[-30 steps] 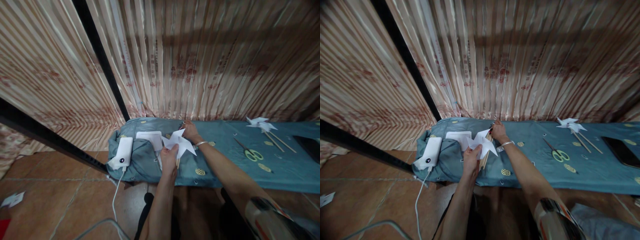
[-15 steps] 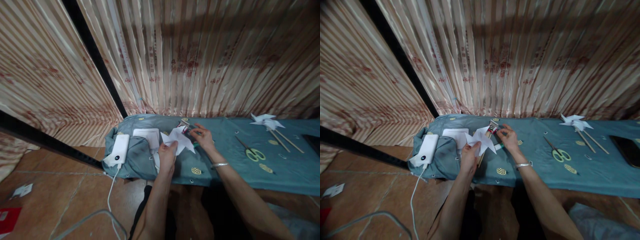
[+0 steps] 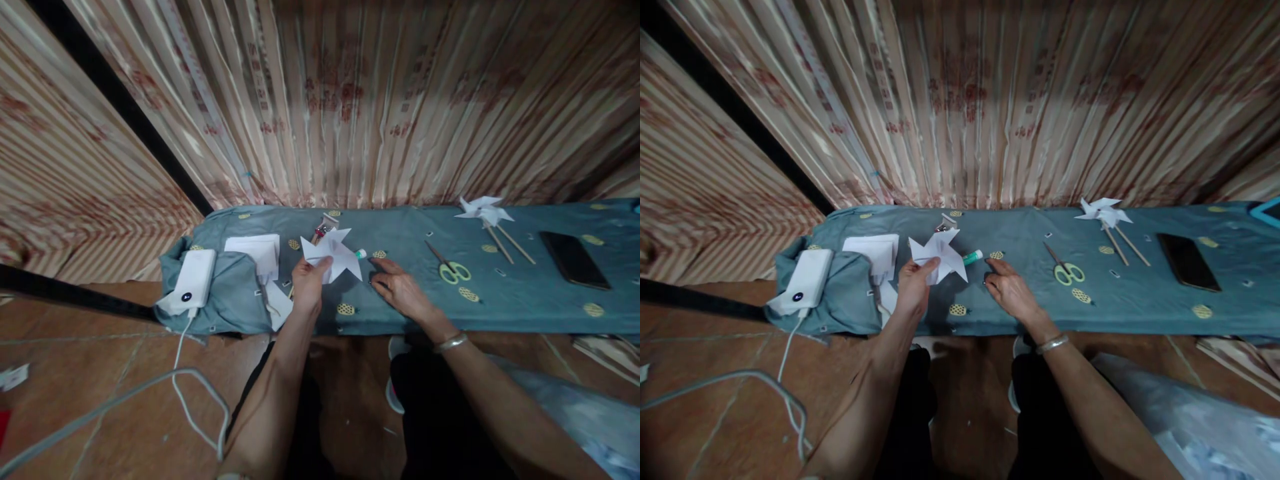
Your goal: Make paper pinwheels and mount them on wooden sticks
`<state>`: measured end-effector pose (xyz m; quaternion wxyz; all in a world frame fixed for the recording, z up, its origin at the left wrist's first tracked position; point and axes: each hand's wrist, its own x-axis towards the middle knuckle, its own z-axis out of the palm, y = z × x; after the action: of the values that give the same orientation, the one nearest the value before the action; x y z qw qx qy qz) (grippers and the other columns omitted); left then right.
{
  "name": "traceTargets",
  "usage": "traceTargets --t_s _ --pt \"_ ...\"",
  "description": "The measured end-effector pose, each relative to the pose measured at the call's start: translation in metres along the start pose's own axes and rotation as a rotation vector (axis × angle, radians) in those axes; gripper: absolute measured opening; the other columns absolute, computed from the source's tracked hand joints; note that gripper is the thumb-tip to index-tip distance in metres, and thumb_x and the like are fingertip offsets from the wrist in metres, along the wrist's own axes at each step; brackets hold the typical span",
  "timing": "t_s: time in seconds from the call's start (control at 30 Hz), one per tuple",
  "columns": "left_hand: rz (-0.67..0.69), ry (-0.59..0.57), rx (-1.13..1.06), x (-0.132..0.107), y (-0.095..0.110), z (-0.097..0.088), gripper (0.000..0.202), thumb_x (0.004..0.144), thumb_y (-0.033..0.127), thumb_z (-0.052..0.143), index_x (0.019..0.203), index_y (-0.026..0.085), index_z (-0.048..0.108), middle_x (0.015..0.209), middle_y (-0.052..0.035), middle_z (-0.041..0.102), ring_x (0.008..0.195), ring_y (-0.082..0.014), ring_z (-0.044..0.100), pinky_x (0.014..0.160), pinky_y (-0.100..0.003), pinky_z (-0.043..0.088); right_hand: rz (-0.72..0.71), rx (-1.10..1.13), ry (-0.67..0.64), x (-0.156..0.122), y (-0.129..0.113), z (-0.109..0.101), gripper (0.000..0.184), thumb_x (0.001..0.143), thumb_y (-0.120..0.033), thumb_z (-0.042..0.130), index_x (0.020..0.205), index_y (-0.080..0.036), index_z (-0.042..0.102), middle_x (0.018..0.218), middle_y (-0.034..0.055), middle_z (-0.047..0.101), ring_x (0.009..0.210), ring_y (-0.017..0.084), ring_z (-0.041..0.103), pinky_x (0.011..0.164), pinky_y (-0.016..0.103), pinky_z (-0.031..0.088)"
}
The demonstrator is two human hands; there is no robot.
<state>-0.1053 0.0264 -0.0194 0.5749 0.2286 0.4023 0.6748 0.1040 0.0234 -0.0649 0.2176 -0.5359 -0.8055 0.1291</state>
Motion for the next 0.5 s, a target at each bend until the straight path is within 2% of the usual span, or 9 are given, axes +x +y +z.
traceTargets --t_s 0.13,0.23,0.37,0.5 --pt "0.023 -0.017 0.005 0.003 -0.006 0.007 0.035 0.048 0.024 0.086 0.078 0.016 0.072 0.077 -0.003 0.074 0.076 -0.0199 0.068 0.079 -0.032 0.049 0.017 -0.081 0.012 -0.001 0.003 -0.01 0.025 0.086 -0.021 0.054 0.103 -0.019 0.073 0.124 0.0114 0.067 0.116 0.026 0.06 0.102 0.041 0.045" --pt "0.037 -0.035 0.001 0.003 -0.009 0.012 0.037 0.048 0.023 0.086 0.082 0.017 0.073 0.079 -0.0024 0.074 0.075 -0.0191 0.068 0.078 -0.031 0.049 0.099 -0.066 0.024 0.002 0.0 -0.018 0.027 0.089 -0.022 0.051 0.106 -0.02 0.072 0.111 0.0074 0.073 0.105 0.023 0.066 0.095 0.034 0.047" --pt "0.033 -0.059 0.024 -0.001 -0.015 0.019 0.031 0.048 0.019 0.084 0.077 0.017 0.073 0.076 -0.0019 0.074 0.072 -0.0171 0.067 0.076 -0.029 0.05 0.137 -0.102 -0.106 0.008 -0.012 -0.019 0.022 0.09 -0.023 0.053 0.098 -0.02 0.073 0.099 0.0063 0.076 0.094 0.022 0.069 0.081 0.027 0.048" --pt "0.006 -0.061 0.062 -0.008 -0.018 0.023 0.027 0.047 0.021 0.085 0.071 0.016 0.072 0.072 -0.0018 0.074 0.066 -0.0152 0.065 0.071 -0.028 0.05 0.126 -0.132 -0.135 0.007 -0.021 -0.009 0.016 0.086 -0.02 0.058 0.079 -0.017 0.071 0.085 0.0123 0.074 0.089 0.025 0.068 0.077 0.028 0.046"
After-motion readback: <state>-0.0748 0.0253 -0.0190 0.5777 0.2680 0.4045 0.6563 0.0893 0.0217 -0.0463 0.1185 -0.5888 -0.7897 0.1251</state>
